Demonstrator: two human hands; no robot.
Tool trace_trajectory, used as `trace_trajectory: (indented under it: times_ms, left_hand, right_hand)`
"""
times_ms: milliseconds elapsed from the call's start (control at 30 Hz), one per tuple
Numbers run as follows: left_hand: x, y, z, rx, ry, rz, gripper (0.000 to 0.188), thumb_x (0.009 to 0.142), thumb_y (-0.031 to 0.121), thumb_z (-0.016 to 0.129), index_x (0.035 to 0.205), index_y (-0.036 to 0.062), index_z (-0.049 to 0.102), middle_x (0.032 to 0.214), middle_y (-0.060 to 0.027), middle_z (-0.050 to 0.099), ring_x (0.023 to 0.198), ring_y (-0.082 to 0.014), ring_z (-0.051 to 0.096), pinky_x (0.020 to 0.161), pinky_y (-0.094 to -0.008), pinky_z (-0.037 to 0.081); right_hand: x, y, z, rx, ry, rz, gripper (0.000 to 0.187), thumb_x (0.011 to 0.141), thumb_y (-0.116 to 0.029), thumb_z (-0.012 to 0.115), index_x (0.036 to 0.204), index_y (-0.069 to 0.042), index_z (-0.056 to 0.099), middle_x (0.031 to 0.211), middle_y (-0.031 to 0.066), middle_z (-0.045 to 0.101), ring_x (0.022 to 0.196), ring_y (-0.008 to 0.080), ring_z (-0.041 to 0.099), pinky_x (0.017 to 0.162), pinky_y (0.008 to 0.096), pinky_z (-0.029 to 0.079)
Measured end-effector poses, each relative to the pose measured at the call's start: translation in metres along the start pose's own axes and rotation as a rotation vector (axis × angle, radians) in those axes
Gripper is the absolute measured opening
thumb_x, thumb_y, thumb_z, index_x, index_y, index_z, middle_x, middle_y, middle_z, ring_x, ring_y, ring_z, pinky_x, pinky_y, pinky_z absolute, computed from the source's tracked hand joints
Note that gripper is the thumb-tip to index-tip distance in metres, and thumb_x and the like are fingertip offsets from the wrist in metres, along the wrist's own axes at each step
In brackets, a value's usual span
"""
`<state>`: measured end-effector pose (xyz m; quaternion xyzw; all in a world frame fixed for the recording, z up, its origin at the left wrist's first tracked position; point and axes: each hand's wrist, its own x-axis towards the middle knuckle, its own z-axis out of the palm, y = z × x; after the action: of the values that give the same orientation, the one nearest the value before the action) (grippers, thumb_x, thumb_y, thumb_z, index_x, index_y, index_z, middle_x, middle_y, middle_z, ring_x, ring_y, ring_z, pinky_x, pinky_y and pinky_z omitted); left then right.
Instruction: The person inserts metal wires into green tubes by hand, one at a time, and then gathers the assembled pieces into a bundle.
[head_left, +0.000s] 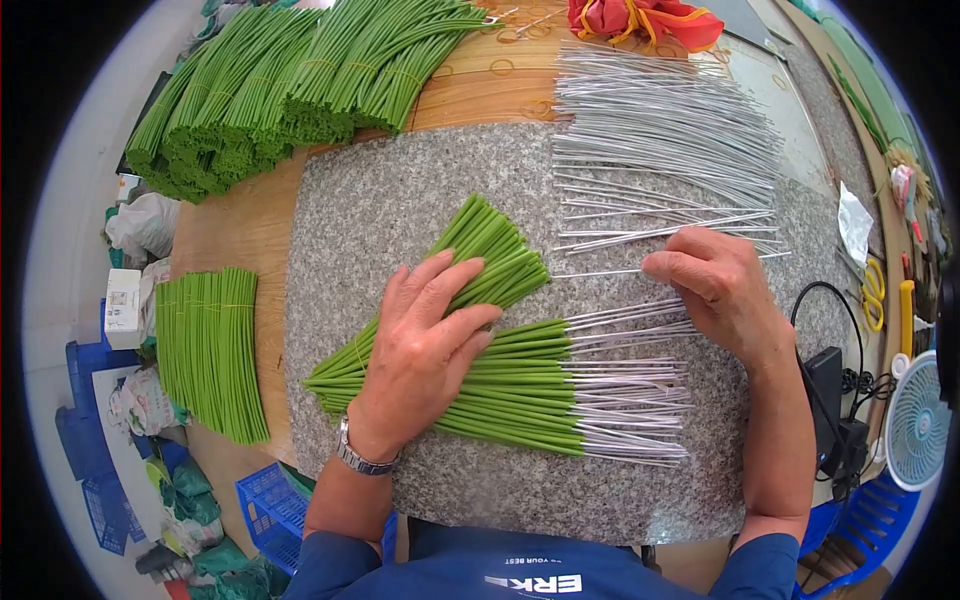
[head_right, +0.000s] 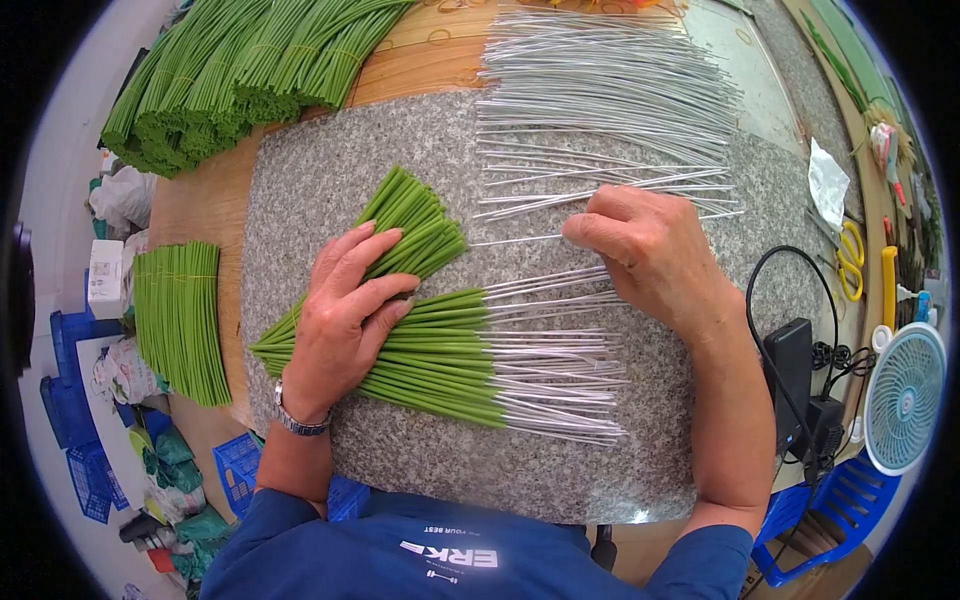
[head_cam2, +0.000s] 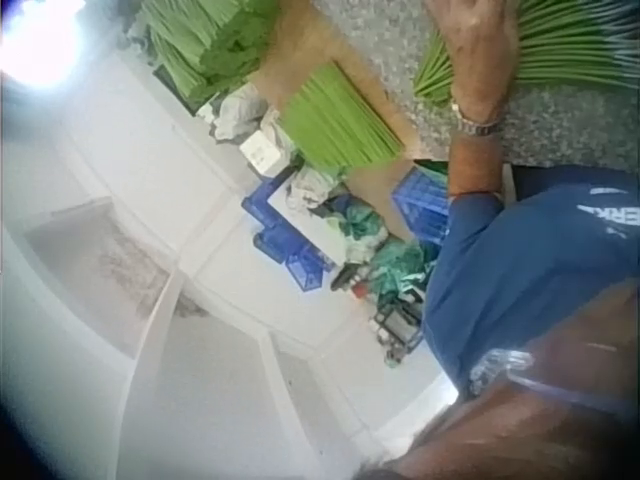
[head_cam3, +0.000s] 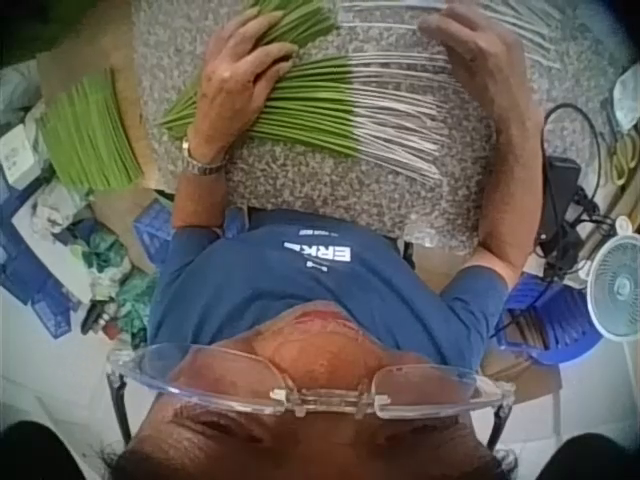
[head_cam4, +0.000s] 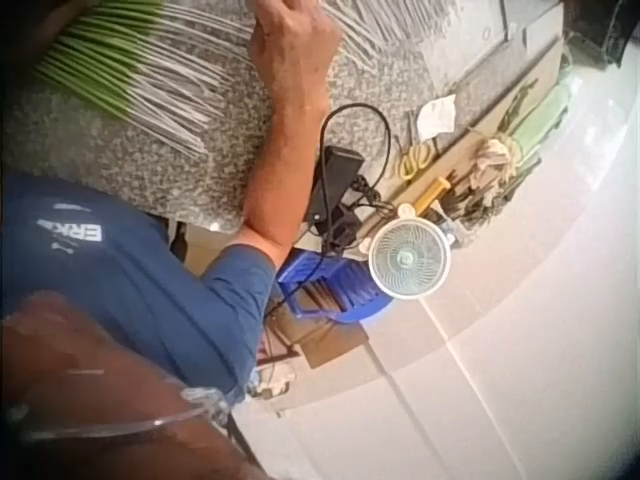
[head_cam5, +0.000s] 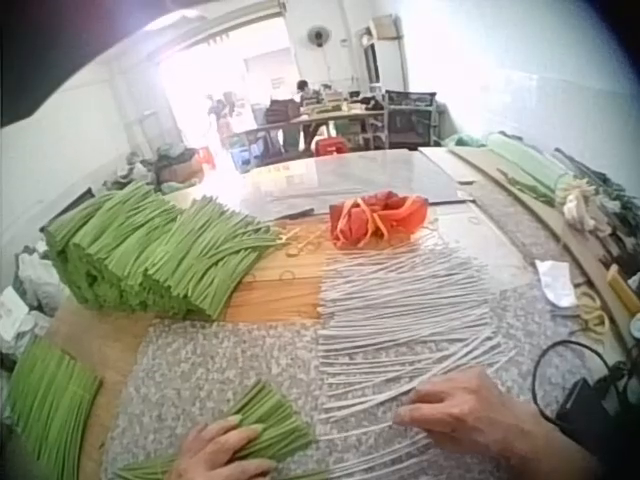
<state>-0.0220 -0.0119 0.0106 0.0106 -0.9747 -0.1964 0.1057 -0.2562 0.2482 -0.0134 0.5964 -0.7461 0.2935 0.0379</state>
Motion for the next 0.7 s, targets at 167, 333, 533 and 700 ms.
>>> trace_trajectory:
  times_ms: [167,333,533,700]
  left_hand:
    - [0.0,-0.002,-0.005,0.002,0.005,0.001,0.024,0.087,0.007,0.085,0.11,0.0063,0.081,0.149,-0.0153,0.067,0.146,-0.0423,0.056,0.121,-0.0551,0.044]
    - [0.0,-0.001,0.0,-0.022,0.001,0.005,0.024,0.085,0.009,0.086,0.109,0.009,0.081,0.147,-0.0153,0.067,0.145,-0.0424,0.056,0.121,-0.0581,0.043]
    - [-0.003,0.003,-0.002,-0.011,0.003,0.006,0.021,0.094,0.012,0.08,0.115,0.0111,0.08,0.149,-0.013,0.066,0.147,-0.0405,0.055,0.121,-0.0612,0.04]
    - [-0.005,-0.004,0.002,0.001,0.032,0.021,0.021,0.094,0.01,0.08,0.116,0.0112,0.08,0.148,-0.0128,0.066,0.145,-0.04,0.056,0.122,-0.0609,0.04]
  right_hand:
    - [0.006,-0.002,0.002,0.038,-0.017,-0.011,0.031,0.076,0.008,0.073,0.102,-0.008,0.076,0.089,0.0085,0.07,0.081,0.0318,0.072,0.066,0.0428,0.057]
    - [-0.001,0.002,0.003,0.003,-0.021,-0.045,0.022,0.076,0.001,0.071,0.094,-0.011,0.073,0.087,0.0061,0.067,0.084,0.0307,0.068,0.071,0.0447,0.055]
    - [0.004,-0.013,0.004,0.132,-0.064,-0.045,0.03,0.075,0.007,0.075,0.099,-0.009,0.078,0.092,0.0075,0.073,0.086,0.0309,0.073,0.072,0.0426,0.06]
    - [0.017,-0.037,0.017,0.136,-0.118,-0.172,0.029,0.084,0.0,0.069,0.112,-0.004,0.073,0.105,0.0089,0.07,0.096,0.0284,0.073,0.079,0.0405,0.063]
